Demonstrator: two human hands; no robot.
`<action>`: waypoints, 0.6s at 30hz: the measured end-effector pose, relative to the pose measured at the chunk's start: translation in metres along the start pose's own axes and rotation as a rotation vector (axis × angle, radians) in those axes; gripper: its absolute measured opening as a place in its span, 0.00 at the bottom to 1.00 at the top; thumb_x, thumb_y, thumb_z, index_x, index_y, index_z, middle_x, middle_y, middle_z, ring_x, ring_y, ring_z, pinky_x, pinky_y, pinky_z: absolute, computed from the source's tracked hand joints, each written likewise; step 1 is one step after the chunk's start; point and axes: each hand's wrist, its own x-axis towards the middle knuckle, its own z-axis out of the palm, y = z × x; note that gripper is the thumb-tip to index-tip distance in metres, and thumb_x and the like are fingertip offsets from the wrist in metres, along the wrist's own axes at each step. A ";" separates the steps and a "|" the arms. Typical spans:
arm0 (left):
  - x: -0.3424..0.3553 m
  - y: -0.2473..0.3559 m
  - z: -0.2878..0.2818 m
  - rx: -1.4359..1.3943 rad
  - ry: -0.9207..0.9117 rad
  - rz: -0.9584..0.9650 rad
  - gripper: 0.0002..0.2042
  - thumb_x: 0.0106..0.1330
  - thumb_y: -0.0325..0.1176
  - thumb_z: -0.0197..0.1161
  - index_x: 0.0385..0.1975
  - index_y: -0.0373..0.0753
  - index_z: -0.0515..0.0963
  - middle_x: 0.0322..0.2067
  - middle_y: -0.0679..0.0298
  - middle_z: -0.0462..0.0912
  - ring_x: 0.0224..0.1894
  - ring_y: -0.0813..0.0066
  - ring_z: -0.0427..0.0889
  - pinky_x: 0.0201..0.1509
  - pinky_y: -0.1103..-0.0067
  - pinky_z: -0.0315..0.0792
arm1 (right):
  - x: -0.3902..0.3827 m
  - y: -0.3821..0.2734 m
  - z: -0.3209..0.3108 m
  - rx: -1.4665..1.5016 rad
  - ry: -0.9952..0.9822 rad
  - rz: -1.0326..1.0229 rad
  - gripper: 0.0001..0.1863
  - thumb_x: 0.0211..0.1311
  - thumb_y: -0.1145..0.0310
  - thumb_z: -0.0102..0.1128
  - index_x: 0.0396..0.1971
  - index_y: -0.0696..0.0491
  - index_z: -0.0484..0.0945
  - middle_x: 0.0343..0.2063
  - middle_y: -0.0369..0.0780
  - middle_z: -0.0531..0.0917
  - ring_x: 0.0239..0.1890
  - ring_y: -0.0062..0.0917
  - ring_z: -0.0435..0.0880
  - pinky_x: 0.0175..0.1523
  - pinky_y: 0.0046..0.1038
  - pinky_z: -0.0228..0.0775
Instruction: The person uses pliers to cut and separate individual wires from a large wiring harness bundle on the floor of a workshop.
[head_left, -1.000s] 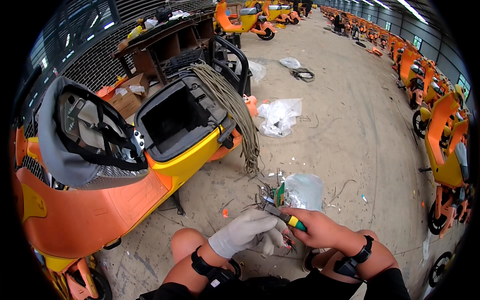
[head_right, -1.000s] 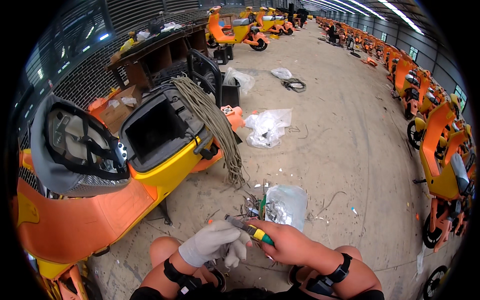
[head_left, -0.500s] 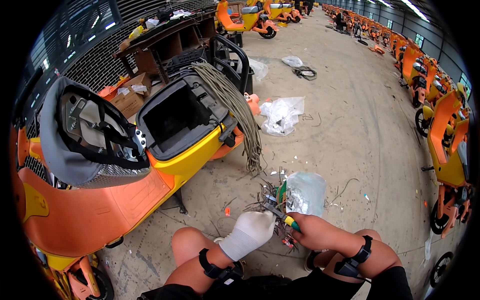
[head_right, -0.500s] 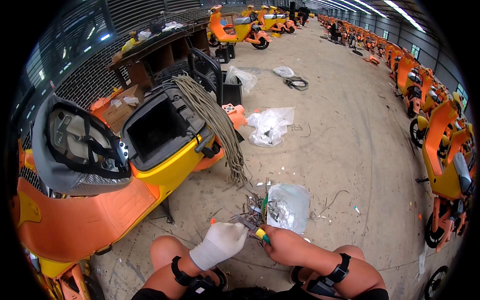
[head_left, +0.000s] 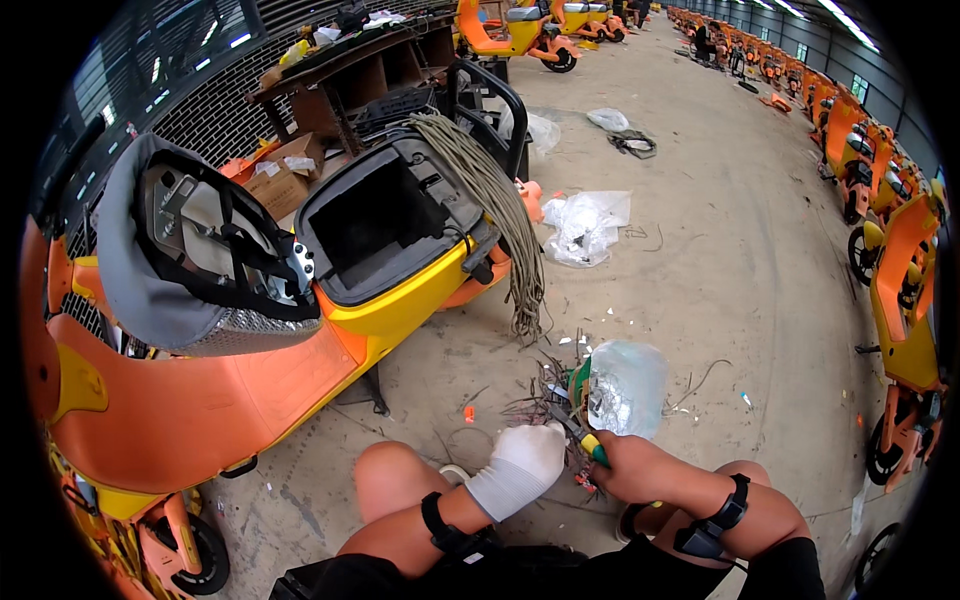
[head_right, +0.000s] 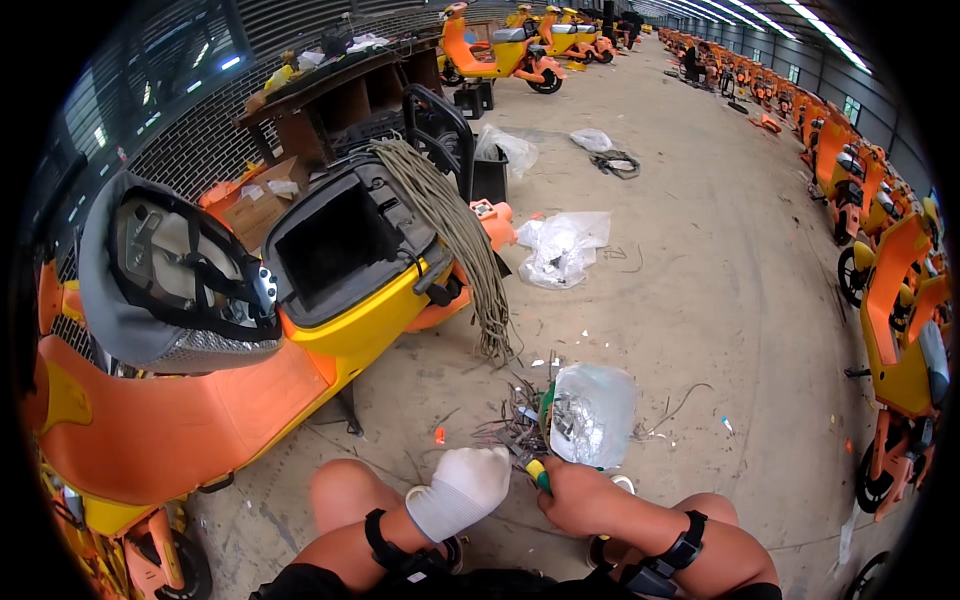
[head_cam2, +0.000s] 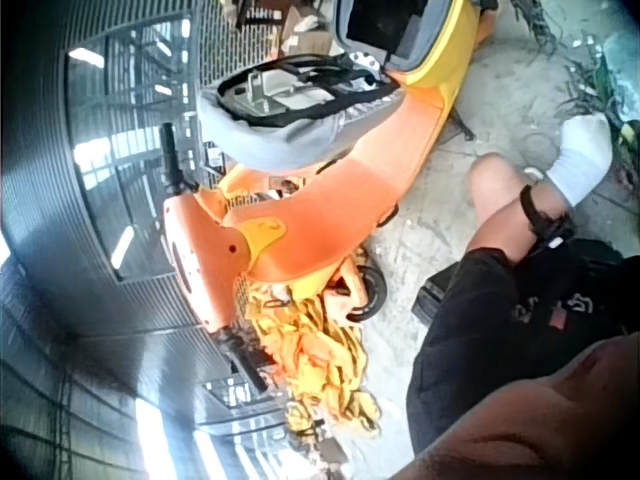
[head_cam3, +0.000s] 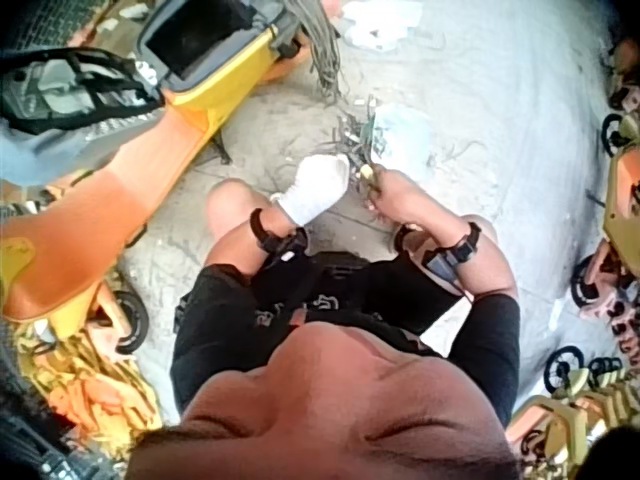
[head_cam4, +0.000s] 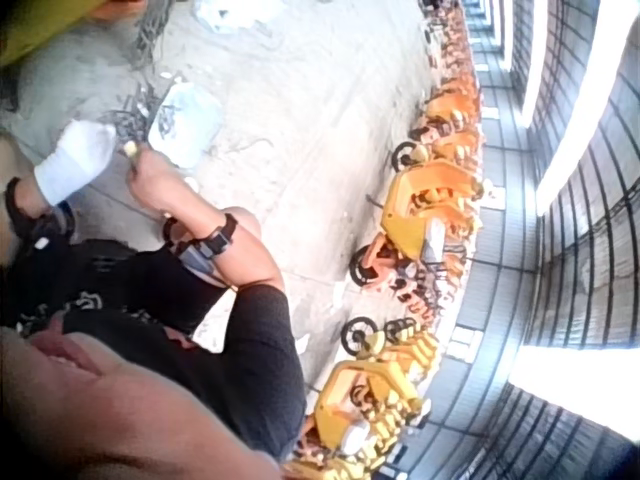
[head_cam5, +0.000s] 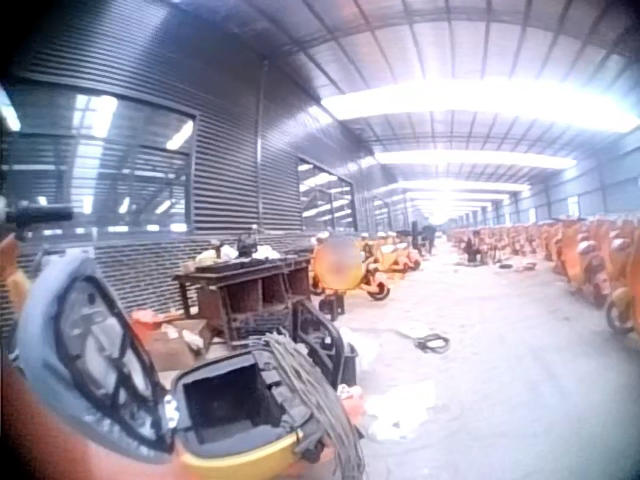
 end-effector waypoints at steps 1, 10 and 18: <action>0.002 -0.008 0.003 -0.044 0.012 0.021 0.06 0.62 0.31 0.55 0.25 0.37 0.75 0.23 0.58 0.83 0.23 0.61 0.84 0.25 0.70 0.77 | 0.000 -0.001 -0.001 0.001 0.023 -0.031 0.22 0.61 0.65 0.55 0.51 0.62 0.69 0.34 0.57 0.82 0.38 0.51 0.82 0.43 0.45 0.73; 0.010 -0.045 -0.071 -1.562 -0.648 -0.025 0.17 0.72 0.38 0.47 0.39 0.30 0.78 0.27 0.62 0.85 0.26 0.76 0.83 0.32 0.80 0.75 | -0.008 0.000 -0.027 0.031 0.334 -0.503 0.30 0.54 0.73 0.58 0.61 0.55 0.67 0.32 0.49 0.83 0.32 0.43 0.84 0.40 0.37 0.76; -0.003 -0.028 -0.047 -2.241 -0.825 0.347 0.25 0.76 0.43 0.44 0.53 0.21 0.71 0.32 0.49 0.84 0.33 0.60 0.84 0.40 0.70 0.77 | 0.000 0.006 -0.019 0.028 0.366 -0.703 0.32 0.52 0.76 0.58 0.61 0.52 0.68 0.34 0.46 0.81 0.37 0.42 0.82 0.45 0.37 0.76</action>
